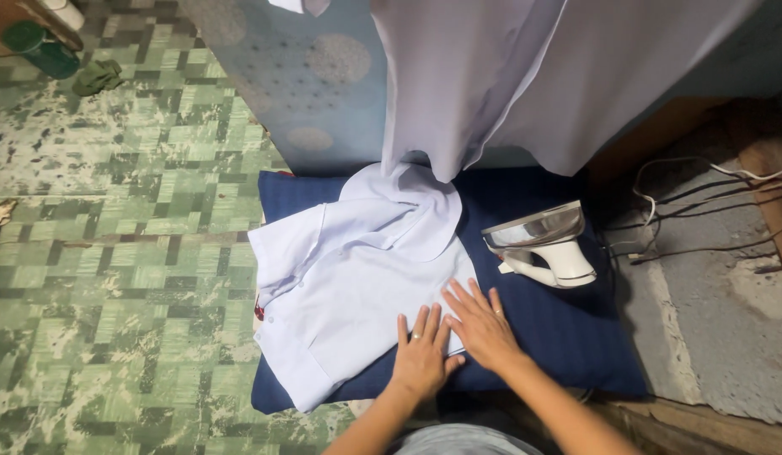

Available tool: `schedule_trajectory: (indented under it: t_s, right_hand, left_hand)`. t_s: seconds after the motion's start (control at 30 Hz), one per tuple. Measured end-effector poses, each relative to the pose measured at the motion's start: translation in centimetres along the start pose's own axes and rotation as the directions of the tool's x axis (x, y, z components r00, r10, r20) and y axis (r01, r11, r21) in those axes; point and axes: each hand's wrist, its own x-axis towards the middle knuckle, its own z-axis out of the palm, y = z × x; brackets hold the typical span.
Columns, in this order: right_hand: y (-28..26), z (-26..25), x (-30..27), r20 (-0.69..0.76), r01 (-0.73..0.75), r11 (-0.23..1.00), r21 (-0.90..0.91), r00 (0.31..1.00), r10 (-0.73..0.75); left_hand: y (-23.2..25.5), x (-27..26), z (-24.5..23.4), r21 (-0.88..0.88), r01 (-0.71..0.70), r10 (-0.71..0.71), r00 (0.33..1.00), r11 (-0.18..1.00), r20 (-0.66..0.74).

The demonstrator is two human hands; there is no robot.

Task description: The person irons a light blue shirt on a blue ironing board. They repeatedly smooth the fabric, reposition the shirt, and use a steam iron to remove wrinkles from the sleeves and body.

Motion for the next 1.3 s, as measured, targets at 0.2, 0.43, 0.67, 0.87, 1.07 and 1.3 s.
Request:
schedule_trajectory:
  t_s: [0.2, 0.43, 0.67, 0.87, 1.07, 1.3]
  right_hand:
    - [1.9, 0.4, 2.3, -0.003, -0.255, 0.963, -0.082, 0.967, 0.256]
    - [5.6, 4.8, -2.0, -0.319, -0.218, 0.935, 0.280, 0.897, 0.305]
    - [11.6, 4.0, -2.1, -0.124, -0.228, 0.291, 0.929, 0.550, 0.826]
    - [9.9, -4.4, 0.9, -0.330, -0.002, 0.490, 0.872, 0.737, 0.590]
    - [3.5, -12.2, 2.7, -0.089, -0.344, 0.473, 0.811, 0.726, 0.682]
    - [0.3, -8.3, 0.0, 0.239, -0.383, 0.116, 0.917, 0.758, 0.607]
  left_hand:
    - [-0.1, -4.6, 1.9, -0.414, 0.297, -0.255, 0.954, 0.861, 0.156]
    - [-5.9, -4.2, 8.4, -0.719, 0.398, -0.548, 0.468, -0.570, 0.693]
    - [-4.6, -2.2, 5.8, -0.705, 0.307, -0.583, 0.404, -0.639, 0.705]
    - [-5.0, -2.9, 4.8, -0.722, 0.169, -0.618, 0.409, -0.671, 0.671]
    - [-6.3, -3.7, 5.8, -0.711, 0.173, -0.574, 0.477, -0.681, 0.666]
    - [-7.0, -4.0, 4.9, -0.666, 0.177, -0.532, 0.470, -0.725, 0.704]
